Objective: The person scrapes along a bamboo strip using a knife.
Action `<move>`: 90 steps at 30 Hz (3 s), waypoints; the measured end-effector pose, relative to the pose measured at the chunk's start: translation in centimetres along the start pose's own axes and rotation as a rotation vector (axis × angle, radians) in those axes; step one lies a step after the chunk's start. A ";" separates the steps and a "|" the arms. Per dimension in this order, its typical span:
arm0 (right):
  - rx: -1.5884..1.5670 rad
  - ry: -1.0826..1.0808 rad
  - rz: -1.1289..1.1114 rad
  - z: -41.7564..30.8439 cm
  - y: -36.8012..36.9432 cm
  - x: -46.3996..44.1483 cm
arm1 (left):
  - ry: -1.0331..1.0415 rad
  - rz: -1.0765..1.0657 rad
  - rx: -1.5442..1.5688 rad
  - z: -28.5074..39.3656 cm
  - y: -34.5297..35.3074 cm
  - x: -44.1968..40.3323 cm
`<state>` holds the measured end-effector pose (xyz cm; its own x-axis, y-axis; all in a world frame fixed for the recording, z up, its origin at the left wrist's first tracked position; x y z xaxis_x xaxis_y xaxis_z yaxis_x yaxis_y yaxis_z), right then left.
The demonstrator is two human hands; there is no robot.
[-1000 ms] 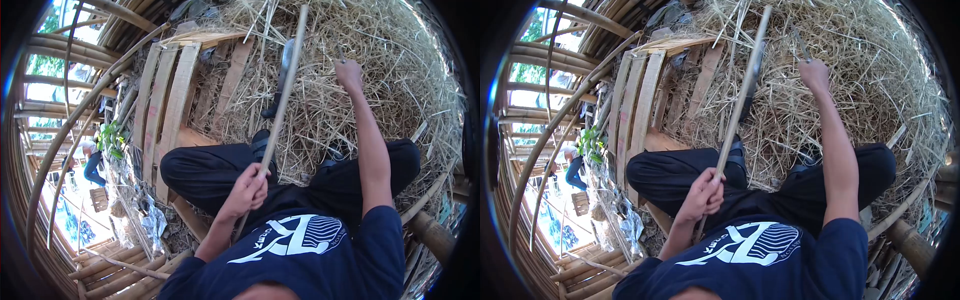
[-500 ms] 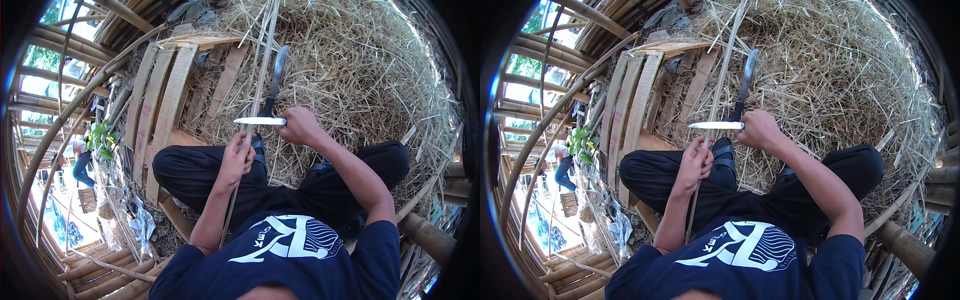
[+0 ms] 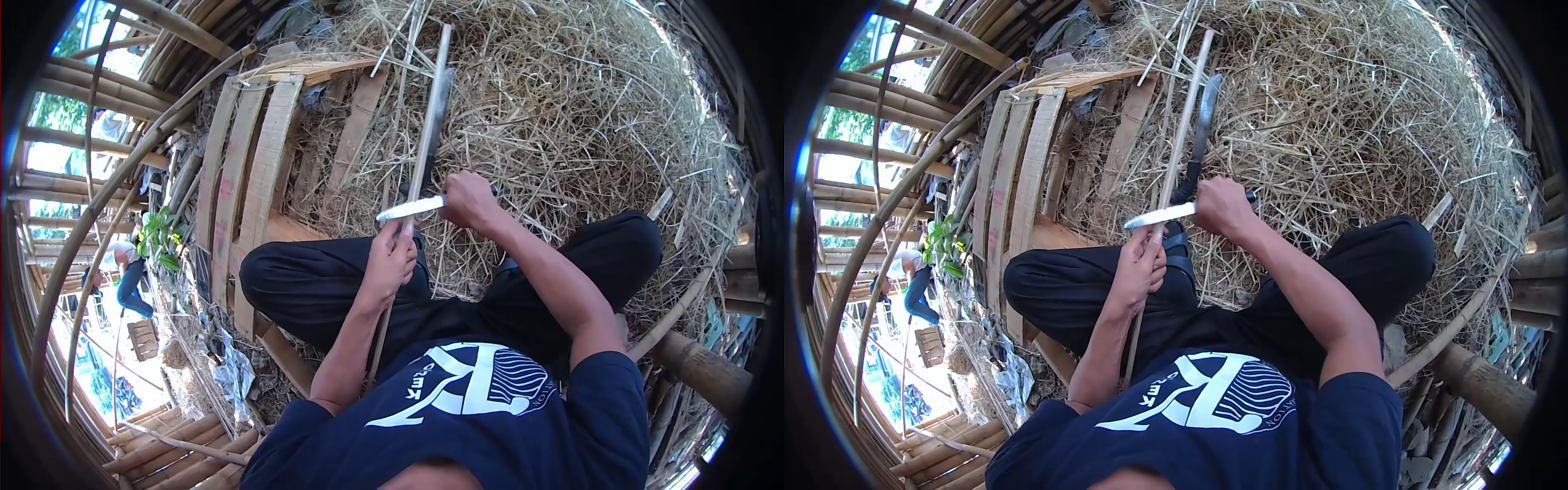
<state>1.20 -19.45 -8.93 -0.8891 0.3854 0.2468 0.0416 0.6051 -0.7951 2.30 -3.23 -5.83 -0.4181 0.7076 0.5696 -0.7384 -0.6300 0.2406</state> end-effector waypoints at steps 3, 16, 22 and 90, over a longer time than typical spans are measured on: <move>-0.248 0.576 0.259 14.3 -4.6 -2.2 | -0.099 -0.035 0.008 -2.8 1.9 3.6; -0.138 0.048 -0.037 -2.0 -2.1 0.6 | 0.255 0.207 -0.331 2.9 -1.9 0.2; -0.075 -0.021 -0.040 -2.7 0.4 1.2 | 0.378 0.236 -0.600 2.6 -3.0 -1.9; 0.162 0.445 0.210 16.1 -5.3 -3.9 | -0.020 0.125 -0.285 -4.8 -1.5 14.0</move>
<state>-2.90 -35.36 -14.54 -0.5875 0.7673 0.2569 0.0954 0.3809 -0.9197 -5.00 9.16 -1.99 -0.5064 0.6225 0.5966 -0.8021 -0.5941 -0.0609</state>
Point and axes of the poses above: each hand's wrist, its own x-axis away from the middle knuckle, its own y-axis out of the palm, z = x × y, the point moved 10 cm from there along -x, towards the middle knuckle, and after that the axes turned 2 degrees about -z, right-handed, at the moved point
